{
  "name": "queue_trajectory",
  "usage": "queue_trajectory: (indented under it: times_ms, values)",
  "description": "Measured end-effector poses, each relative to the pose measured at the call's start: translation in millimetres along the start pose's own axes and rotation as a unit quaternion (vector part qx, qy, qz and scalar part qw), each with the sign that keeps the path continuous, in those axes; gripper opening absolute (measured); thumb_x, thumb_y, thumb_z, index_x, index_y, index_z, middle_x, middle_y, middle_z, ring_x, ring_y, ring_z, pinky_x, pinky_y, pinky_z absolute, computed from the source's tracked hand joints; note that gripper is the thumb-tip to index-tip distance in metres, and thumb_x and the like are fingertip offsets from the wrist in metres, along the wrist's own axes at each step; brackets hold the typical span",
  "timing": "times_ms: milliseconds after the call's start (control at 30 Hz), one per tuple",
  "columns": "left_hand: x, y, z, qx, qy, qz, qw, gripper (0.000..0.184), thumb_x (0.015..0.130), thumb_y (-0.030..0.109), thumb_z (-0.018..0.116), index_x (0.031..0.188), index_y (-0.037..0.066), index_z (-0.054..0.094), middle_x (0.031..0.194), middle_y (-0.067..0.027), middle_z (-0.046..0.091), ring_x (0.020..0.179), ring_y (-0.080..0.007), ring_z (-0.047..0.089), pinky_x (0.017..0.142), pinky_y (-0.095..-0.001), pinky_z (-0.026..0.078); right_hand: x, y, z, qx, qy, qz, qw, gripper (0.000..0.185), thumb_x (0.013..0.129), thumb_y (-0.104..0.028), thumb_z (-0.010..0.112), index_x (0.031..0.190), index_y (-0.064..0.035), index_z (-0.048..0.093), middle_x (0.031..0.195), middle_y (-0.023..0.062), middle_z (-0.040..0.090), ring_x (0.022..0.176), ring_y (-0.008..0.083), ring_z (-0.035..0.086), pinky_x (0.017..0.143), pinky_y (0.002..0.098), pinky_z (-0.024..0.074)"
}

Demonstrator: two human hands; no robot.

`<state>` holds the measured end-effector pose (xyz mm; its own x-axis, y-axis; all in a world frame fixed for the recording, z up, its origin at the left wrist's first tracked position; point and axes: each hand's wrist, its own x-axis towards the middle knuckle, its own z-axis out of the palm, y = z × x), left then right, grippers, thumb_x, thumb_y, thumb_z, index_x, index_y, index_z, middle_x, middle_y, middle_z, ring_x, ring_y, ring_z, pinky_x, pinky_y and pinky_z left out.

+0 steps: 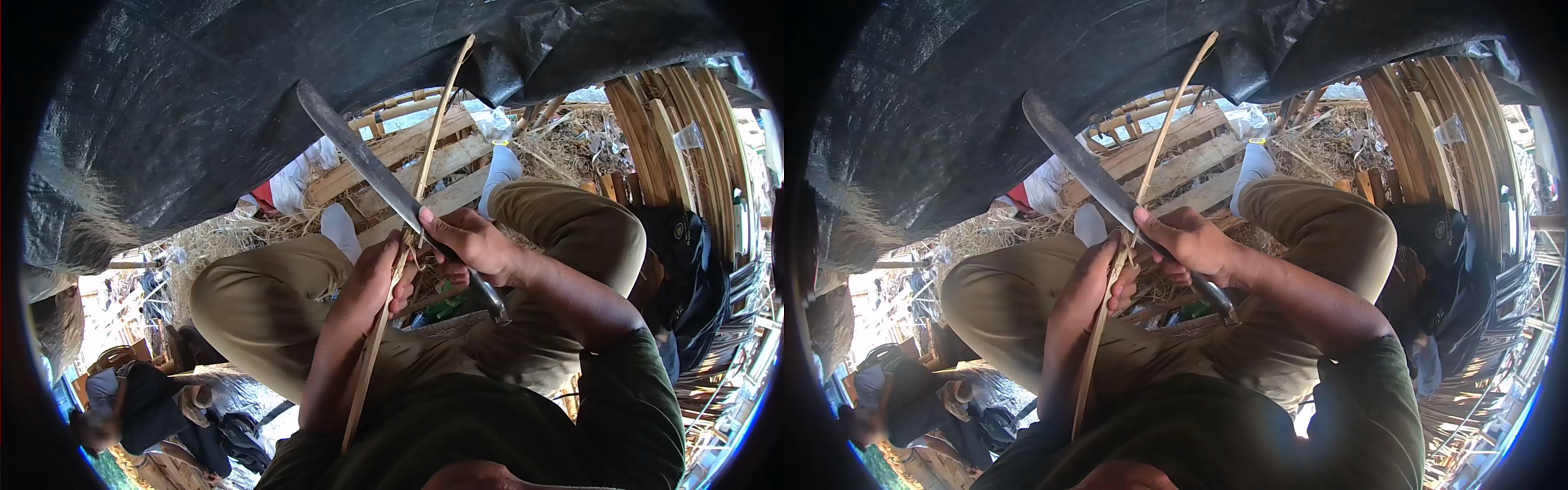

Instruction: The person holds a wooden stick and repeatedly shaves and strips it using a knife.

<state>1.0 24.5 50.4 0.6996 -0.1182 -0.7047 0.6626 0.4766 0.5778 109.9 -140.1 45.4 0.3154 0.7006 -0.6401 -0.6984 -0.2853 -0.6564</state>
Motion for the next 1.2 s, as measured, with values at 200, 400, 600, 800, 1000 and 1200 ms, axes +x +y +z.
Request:
queue_trajectory:
  times_ms: [200, 400, 600, 800, 1000, 1200]
  values:
    - [4, -3, -2, 0.024, 0.020, -0.011, 0.999, 0.049, 0.107, 0.051, 0.030, 0.092, 0.009, 0.050, 0.053, 0.0038, 0.036, 0.037, -0.0064, 0.034, 0.035, -0.0242, 0.028, 14, 25, -20, 0.222, -0.288, 0.106, 0.925, 0.064, 0.102, -0.064, 0.034, 0.071, -0.0102, 0.047, 0.047, -0.0026, 0.031, 0.037, 0.0088, 0.029, 0.038, 0.0250, 0.0259]
    - [4, -2, 1, -0.005, 0.018, -0.015, 1.000, 0.050, 0.106, 0.054, 0.033, 0.099, 0.009, 0.053, 0.052, 0.0040, 0.035, 0.037, -0.0061, 0.031, 0.036, -0.0237, 0.025, -5, 15, -24, 0.093, -0.251, -0.108, 0.957, 0.064, 0.105, -0.057, 0.035, 0.068, -0.0059, 0.050, 0.048, 0.0014, 0.039, 0.039, 0.0091, 0.034, 0.039, 0.0258, 0.0286]
    - [10, -5, -3, -0.080, -0.019, -0.051, 0.995, 0.048, 0.104, 0.056, 0.038, 0.100, 0.011, 0.054, 0.053, 0.0034, 0.036, 0.037, -0.0067, 0.031, 0.036, -0.0232, 0.025, 3, 18, -34, -0.177, 0.029, -0.297, 0.938, 0.048, 0.109, -0.038, 0.039, 0.081, -0.0025, 0.056, 0.062, 0.0028, 0.054, 0.050, 0.0091, 0.047, 0.048, 0.0270, 0.0368]
    - [7, -6, 3, -0.074, 0.020, -0.041, 0.996, 0.043, 0.104, 0.052, 0.039, 0.089, 0.014, 0.052, 0.051, 0.0042, 0.037, 0.036, -0.0070, 0.033, 0.033, -0.0224, 0.025, -8, 18, -18, -0.318, 0.075, -0.339, 0.882, 0.053, 0.077, -0.035, 0.089, 0.100, 0.0043, 0.061, 0.071, -0.0019, 0.055, 0.067, 0.0036, 0.046, 0.055, 0.0241, 0.0387]
    - [5, -2, 4, -0.063, 0.007, -0.050, 0.997, 0.041, 0.105, 0.050, 0.037, 0.086, 0.016, 0.049, 0.052, 0.0041, 0.037, 0.037, -0.0069, 0.033, 0.034, -0.0228, 0.025, 8, 34, -6, -0.300, 0.141, -0.369, 0.868, 0.035, 0.094, -0.030, 0.072, 0.084, 0.0014, 0.061, 0.061, 0.0018, 0.052, 0.059, 0.0055, 0.044, 0.049, 0.0297, 0.0372]
    - [8, -7, -3, -0.071, -0.024, -0.045, 0.996, 0.037, 0.106, 0.050, 0.036, 0.089, 0.018, 0.047, 0.054, 0.0036, 0.037, 0.038, -0.0066, 0.033, 0.035, -0.0230, 0.025, 4, 33, 0, -0.334, 0.189, -0.361, 0.850, 0.041, 0.096, -0.034, 0.068, 0.078, 0.0023, 0.060, 0.056, 0.0077, 0.052, 0.050, 0.0094, 0.046, 0.046, 0.0318, 0.0380]
